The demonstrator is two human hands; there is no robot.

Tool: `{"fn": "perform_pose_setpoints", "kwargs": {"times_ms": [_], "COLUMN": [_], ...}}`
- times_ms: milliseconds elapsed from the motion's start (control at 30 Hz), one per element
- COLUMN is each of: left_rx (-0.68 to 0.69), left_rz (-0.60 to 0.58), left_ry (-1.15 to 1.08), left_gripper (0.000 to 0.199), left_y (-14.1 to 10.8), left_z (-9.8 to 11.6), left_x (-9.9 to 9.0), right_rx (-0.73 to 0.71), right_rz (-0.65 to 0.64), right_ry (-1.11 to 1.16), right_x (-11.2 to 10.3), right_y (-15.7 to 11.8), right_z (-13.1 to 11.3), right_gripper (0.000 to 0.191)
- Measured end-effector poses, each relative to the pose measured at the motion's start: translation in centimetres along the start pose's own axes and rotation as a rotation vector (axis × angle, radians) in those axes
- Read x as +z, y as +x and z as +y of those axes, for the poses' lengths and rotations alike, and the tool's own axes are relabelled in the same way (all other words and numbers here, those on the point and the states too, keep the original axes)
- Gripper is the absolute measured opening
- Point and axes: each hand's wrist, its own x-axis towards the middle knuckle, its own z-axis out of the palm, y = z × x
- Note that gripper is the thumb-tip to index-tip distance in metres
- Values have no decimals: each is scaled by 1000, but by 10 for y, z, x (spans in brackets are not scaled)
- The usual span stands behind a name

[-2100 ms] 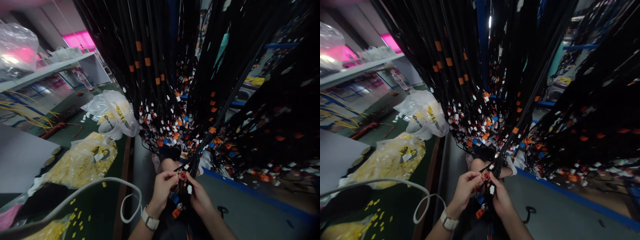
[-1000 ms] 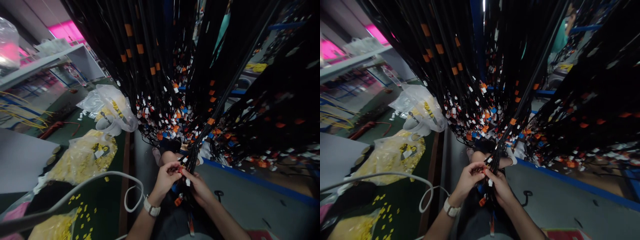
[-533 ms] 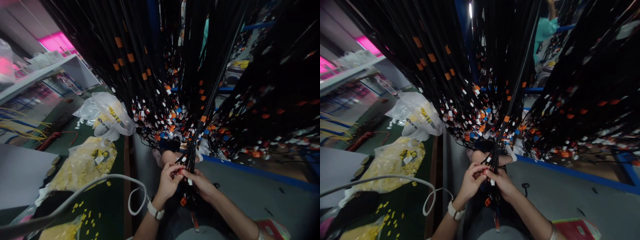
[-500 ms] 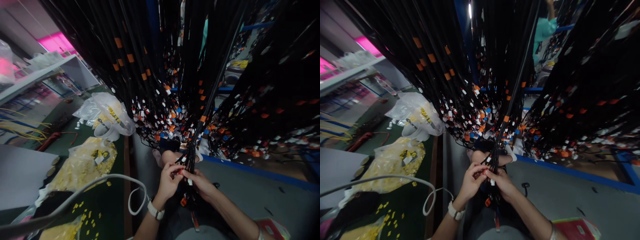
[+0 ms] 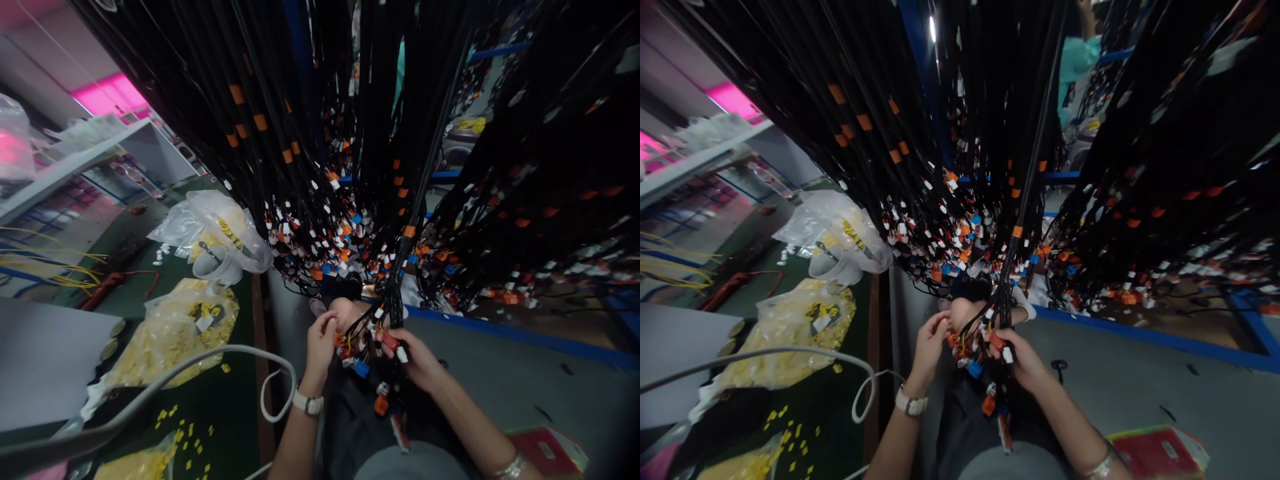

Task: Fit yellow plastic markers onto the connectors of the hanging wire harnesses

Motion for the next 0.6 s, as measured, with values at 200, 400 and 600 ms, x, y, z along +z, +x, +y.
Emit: {"fn": "perform_pose_setpoints", "kwargs": {"times_ms": [200,400,600], "left_rx": [110,176,266], "left_rz": [-141,-351,-314], "left_ry": [139,264,420], "left_gripper": [40,39,28], "left_y": [3,-6,-15], "left_z": [-7,-5,2], "left_x": [-3,5,8], "right_rx": [52,48,76], "right_rz": [-125,-223,-109], "right_ry": [37,52,48], "right_x": [-6,-2,-4], "right_y": [-8,-17,-13], "right_z": [-7,-4,-2], "right_gripper": [28,29,28]}}
